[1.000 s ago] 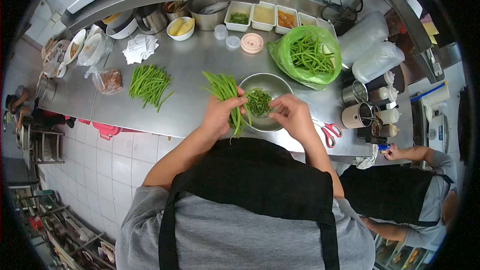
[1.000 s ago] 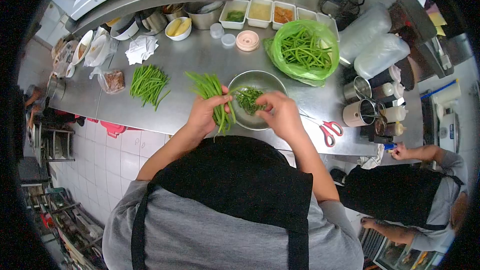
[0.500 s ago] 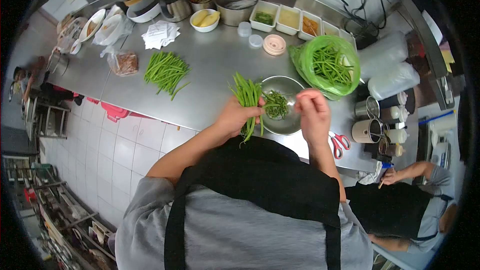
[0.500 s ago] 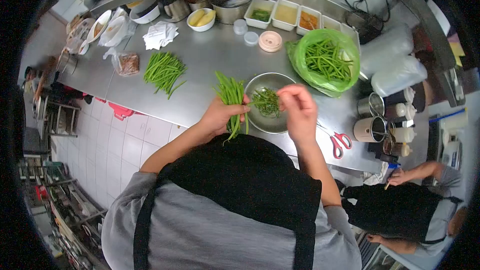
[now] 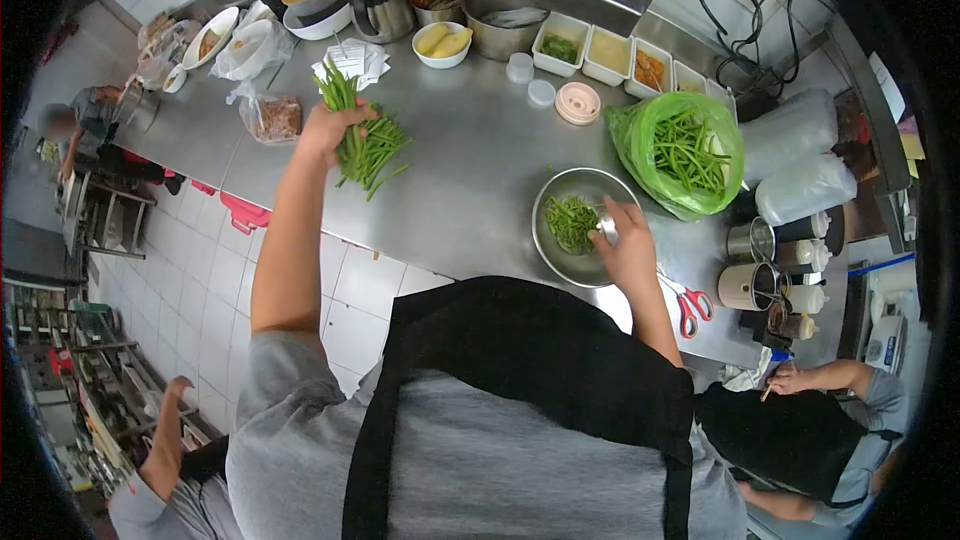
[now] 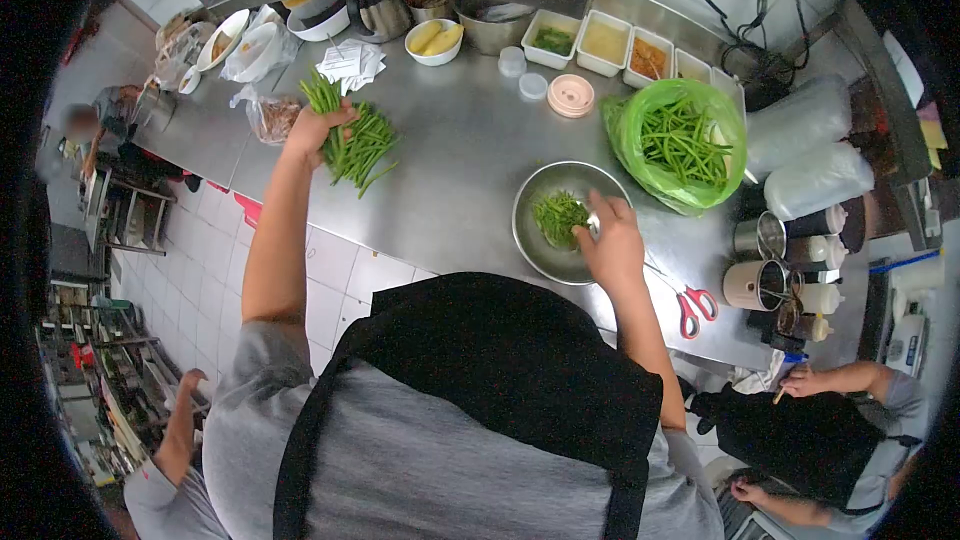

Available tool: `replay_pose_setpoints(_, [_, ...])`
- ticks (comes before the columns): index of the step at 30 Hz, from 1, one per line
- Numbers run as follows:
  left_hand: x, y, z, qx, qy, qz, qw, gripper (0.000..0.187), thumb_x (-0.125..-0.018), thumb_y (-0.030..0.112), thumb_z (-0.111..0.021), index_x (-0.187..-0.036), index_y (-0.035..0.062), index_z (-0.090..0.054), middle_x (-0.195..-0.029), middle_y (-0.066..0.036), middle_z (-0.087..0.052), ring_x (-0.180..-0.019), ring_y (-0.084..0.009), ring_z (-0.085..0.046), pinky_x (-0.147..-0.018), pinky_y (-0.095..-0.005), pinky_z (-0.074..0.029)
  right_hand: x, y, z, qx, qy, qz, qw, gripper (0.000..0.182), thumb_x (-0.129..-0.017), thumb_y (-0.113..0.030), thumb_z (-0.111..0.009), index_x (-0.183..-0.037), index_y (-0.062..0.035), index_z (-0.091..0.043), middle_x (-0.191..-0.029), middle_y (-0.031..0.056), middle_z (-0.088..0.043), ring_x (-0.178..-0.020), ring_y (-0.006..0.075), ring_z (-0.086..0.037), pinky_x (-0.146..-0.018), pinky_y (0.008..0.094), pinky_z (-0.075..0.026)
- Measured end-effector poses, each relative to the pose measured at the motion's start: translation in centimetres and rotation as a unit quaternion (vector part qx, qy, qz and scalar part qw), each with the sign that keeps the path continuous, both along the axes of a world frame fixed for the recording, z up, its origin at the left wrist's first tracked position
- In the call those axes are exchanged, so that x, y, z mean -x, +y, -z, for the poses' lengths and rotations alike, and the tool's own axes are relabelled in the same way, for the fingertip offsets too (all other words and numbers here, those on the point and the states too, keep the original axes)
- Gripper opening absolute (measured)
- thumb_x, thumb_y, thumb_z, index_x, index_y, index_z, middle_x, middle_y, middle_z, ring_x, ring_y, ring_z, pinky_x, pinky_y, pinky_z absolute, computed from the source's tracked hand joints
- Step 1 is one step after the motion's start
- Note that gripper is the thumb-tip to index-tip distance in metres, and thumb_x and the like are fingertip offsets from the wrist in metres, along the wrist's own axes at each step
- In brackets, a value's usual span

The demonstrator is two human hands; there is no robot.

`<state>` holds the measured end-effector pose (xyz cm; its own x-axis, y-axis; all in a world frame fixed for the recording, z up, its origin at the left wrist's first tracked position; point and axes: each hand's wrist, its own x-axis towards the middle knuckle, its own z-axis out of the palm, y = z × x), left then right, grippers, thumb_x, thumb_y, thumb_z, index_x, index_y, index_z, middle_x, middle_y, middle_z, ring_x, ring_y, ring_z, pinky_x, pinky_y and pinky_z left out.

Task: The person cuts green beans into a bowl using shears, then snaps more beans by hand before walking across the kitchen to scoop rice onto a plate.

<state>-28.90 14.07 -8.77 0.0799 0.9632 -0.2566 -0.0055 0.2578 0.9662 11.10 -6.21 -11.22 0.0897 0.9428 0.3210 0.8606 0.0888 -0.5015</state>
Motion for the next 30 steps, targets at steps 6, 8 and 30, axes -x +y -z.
replay_pose_setpoints(6, [-12.7, -7.3, -0.9, 0.169, -0.282, 0.025, 0.944, 0.022, -0.077, 0.014, -0.071, -0.09, 0.009, -0.054, -0.072, -0.003, -0.057, -0.06, -0.0181, -0.057, -0.057, -0.0334, -0.05, 5.2, 0.6, -5.0, -0.101, 0.107, -0.14, 0.979, 0.015, -0.071, -0.008, -0.068, -0.085, -0.0071, -0.063, -0.093, 0.0087, -0.06, -0.091, 0.0277, -0.057, -0.078, 0.0358, -0.046])
replay_pose_setpoints(8, [-16.2, -9.2, 0.1, 0.219, -0.328, 0.044, 0.918, 0.021, -0.077, 0.014, -0.07, -0.09, 0.009, -0.054, -0.073, -0.004, -0.057, -0.063, -0.0187, -0.058, -0.058, -0.0341, -0.05, 7.4, 0.6, -6.3, -0.112, 0.111, -0.186, 0.97, 0.014, -0.07, -0.008, -0.069, -0.083, -0.0091, -0.063, -0.087, 0.0074, -0.058, -0.084, 0.0267, -0.056, -0.073, 0.0355, -0.046])
replay_pose_setpoints(30, [-22.8, -13.3, 2.9, 0.184, -0.349, -0.009, 0.919, 0.016, -0.079, 0.005, -0.06, -0.092, 0.0086, -0.051, -0.081, -0.006, -0.055, -0.075, -0.0212, -0.057, -0.066, -0.0355, -0.049, 5.8, -0.7, -3.7, 0.08, 0.216, -0.081, 0.97, 0.011, -0.075, -0.011, -0.065, -0.081, -0.0035, -0.059, -0.073, 0.0059, -0.056, -0.065, 0.0148, -0.052, -0.06, 0.0266, -0.041])
